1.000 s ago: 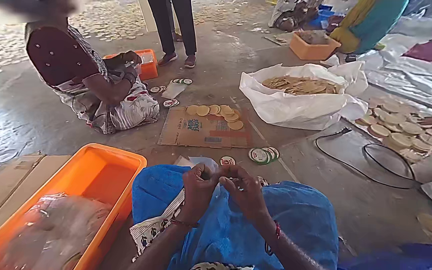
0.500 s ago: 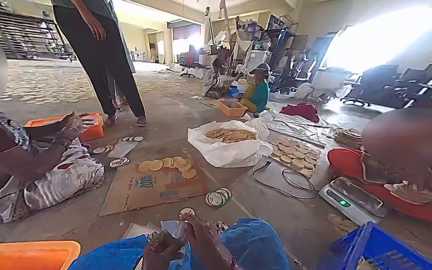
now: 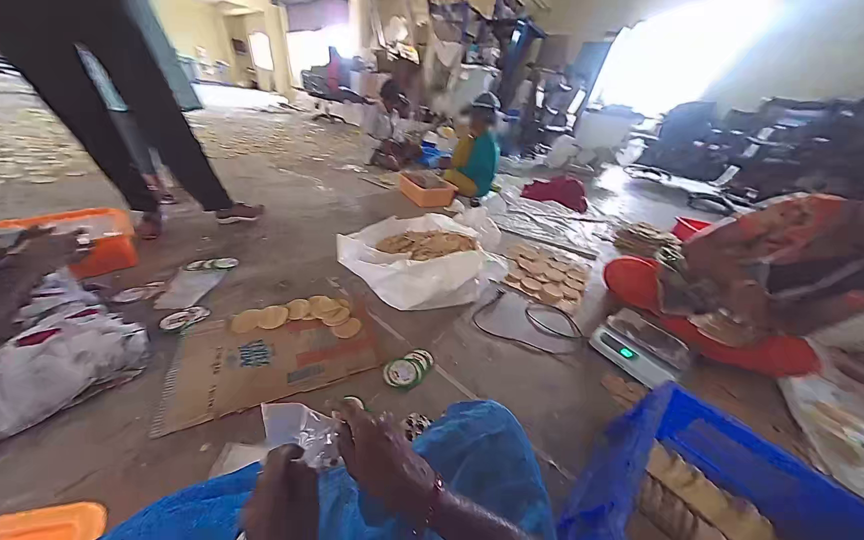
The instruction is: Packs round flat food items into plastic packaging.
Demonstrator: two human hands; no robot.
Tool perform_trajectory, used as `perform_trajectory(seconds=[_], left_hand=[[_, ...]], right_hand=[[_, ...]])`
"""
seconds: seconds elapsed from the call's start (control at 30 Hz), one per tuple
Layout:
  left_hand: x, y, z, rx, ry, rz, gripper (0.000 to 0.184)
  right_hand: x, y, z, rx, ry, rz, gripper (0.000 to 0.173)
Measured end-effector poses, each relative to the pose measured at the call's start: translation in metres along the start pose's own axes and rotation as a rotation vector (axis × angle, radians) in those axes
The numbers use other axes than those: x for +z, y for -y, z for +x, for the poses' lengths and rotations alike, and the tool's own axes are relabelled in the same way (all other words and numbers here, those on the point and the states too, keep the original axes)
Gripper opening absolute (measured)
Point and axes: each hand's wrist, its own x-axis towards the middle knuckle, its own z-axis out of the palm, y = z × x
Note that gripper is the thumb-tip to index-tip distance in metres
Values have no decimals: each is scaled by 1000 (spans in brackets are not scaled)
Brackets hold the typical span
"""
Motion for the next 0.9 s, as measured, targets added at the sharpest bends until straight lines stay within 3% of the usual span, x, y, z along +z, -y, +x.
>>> perform_trajectory(seconds=[0.07, 0.13, 0.2, 0.27, 0.37, 0.47, 0.53, 0.6, 0.73, 0.9], left_hand=[[-5, 3, 5, 94, -33, 14, 21], [-6, 5, 12, 135, -32, -9, 20], [-8, 0, 18, 84, 25, -41, 21], [-7, -2, 21, 35, 49, -86, 24], [1, 7, 21, 25, 31, -174, 26], [2, 3, 20, 52, 5, -137, 30], [2, -4, 16, 67, 9, -88, 29], [4, -10, 12, 90, 19, -41, 28], [13, -23, 5, 92, -37, 11, 23], [12, -30, 4, 163, -59, 75, 28]], right_hand=[[-9, 0, -4, 11, -3, 7, 43], [-3, 1, -14, -176, -212, 49, 39], [10, 9, -22, -420, -432, 174, 20], [22, 17, -30, -519, -417, 338, 16], [28, 13, -37, -359, -299, 476, 26], [14, 14, -41, -87, -34, 729, 40], [9, 17, -38, 86, 92, 999, 40], [3, 21, -31, 216, 87, 1206, 30], [1, 21, -18, 274, 2, 1481, 23], [2, 21, -17, 346, 149, 1549, 33]])
